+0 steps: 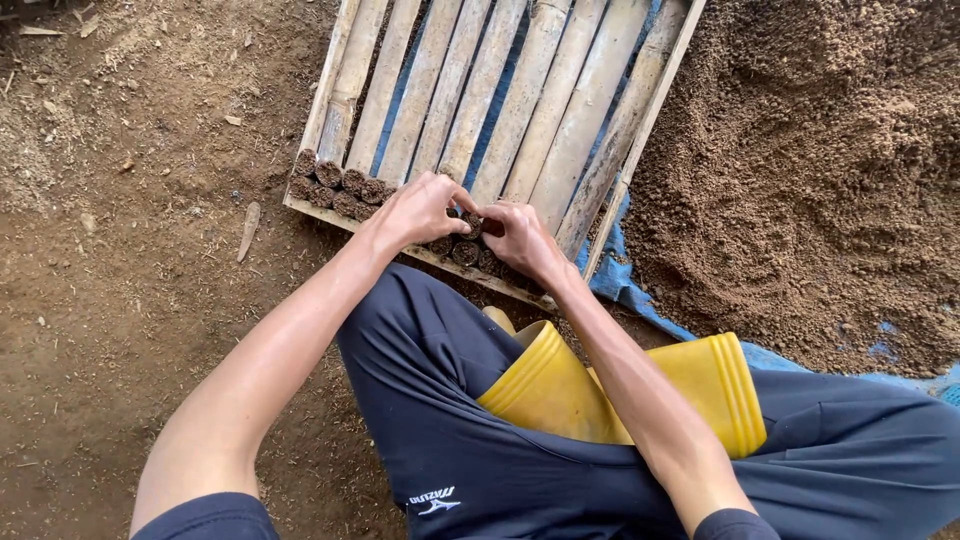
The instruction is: The person sits on the ground and uses their hands to roll a small amount of brown granular material into cylindrical shapes. They place the finished rolls onto a wooden slatted tray. The person repeats this process, taking material from a pile on a blue tarp.
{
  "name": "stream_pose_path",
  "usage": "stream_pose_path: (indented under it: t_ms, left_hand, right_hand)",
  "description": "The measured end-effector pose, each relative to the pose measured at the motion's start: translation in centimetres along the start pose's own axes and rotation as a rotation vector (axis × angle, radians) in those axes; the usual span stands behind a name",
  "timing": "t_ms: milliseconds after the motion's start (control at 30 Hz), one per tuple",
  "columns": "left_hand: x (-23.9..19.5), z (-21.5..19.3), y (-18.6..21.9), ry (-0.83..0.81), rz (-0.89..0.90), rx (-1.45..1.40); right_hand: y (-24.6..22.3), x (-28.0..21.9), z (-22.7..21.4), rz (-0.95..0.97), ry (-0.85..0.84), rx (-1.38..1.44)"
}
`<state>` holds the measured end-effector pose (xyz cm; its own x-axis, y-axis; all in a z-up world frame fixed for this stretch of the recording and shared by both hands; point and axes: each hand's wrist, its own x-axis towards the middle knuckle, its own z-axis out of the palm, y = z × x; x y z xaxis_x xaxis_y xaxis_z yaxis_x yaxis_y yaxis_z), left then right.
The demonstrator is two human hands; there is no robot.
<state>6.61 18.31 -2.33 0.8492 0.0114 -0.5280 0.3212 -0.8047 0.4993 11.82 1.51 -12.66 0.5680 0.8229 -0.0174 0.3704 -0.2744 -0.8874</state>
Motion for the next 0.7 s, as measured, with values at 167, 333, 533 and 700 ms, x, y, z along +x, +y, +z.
stream_pose_path:
  t_ms: [167, 333, 533, 700]
  left_hand:
    - [0.5, 0.3, -0.6, 0.053, 0.029, 0.083]
    - [1.0, 0.8, -0.8, 0.052, 0.048, 0.138]
    - [0.0, 0.3, 0.2, 0.013, 0.038, 0.153]
    - [-0.5, -0.5, 0.6, 0.007, 0.030, 0.148]
  right_hand:
    - [-1.6, -0.2, -1.2, 0.058, 0.030, 0.122]
    - [-2.6, -0.5, -2.3, 0.246, 0.003, 0.145]
    - [-5.7, -0.7, -3.0, 0.323, -0.005, 0.181]
    - [-4.6, -0.6, -2.4, 0.310, -0.005, 0.103]
